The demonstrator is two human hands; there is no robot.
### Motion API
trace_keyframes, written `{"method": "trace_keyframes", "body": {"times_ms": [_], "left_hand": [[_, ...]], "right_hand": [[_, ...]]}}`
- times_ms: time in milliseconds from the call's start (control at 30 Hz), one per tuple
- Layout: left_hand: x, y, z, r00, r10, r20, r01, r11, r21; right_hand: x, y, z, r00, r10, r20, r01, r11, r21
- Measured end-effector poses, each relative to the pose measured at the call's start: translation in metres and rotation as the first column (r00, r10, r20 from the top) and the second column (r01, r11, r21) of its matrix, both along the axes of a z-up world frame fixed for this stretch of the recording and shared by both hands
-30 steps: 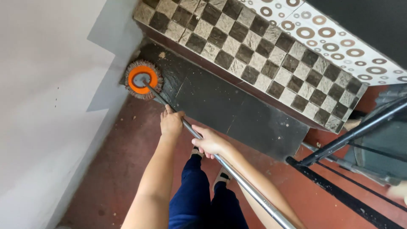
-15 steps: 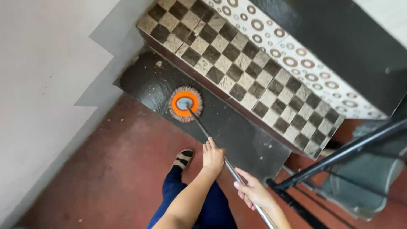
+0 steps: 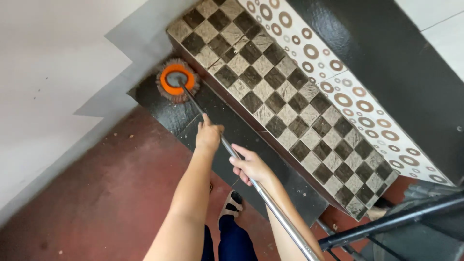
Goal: The recorder is using a mop to clean a staircase and the adjacent floor area in a gym environment.
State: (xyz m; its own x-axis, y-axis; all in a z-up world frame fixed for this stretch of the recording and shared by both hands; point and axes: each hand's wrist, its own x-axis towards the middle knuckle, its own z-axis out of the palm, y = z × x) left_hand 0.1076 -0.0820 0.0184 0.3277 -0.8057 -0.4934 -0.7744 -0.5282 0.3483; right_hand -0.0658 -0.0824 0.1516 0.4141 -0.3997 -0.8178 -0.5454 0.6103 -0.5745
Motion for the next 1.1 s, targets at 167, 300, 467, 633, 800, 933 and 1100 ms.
{"method": "trace_keyframes", "body": {"times_ms": [167, 300, 467, 633, 800, 933, 1100], "left_hand": [[-0.031, 0.004, -0.031, 0.993, -0.063, 0.099, 0.077, 0.986, -0.147], [-0.116, 0.04, -0.012, 0.989, -0.149, -0.011, 0.148, 0.986, -0.081], [-0.22, 0.095, -0.008, 0.843, -0.535, -0.049, 0.532, 0.844, -0.063], [-0.196, 0.109, 0.011, 0.92, -0.392, 0.013, 0.387, 0.901, -0.198], [-0.102, 0.115, 0.007, 0.988, -0.15, 0.044, 0.156, 0.945, -0.289], [0.002, 0.112, -0.001, 0.998, -0.002, 0.067, 0.009, 0.993, -0.115], [0.081, 0.142, 0.008, 0.984, 0.118, 0.131, -0.114, 0.993, -0.032]], "right_hand": [[-0.042, 0.01, -0.021, 0.982, -0.054, 0.182, 0.062, 0.997, -0.04], [-0.118, 0.05, 0.014, 0.998, 0.005, 0.069, 0.0, 0.998, -0.069], [-0.213, 0.112, 0.044, 0.964, -0.144, -0.224, 0.184, 0.968, 0.169], [-0.185, 0.115, 0.057, 0.952, -0.222, -0.212, 0.263, 0.946, 0.188], [-0.092, 0.097, 0.041, 0.993, -0.007, -0.116, 0.016, 0.997, 0.079], [-0.004, 0.084, -0.006, 0.996, 0.085, 0.033, -0.085, 0.996, 0.01], [0.077, 0.094, -0.008, 0.979, 0.196, 0.058, -0.193, 0.98, -0.049]]}}
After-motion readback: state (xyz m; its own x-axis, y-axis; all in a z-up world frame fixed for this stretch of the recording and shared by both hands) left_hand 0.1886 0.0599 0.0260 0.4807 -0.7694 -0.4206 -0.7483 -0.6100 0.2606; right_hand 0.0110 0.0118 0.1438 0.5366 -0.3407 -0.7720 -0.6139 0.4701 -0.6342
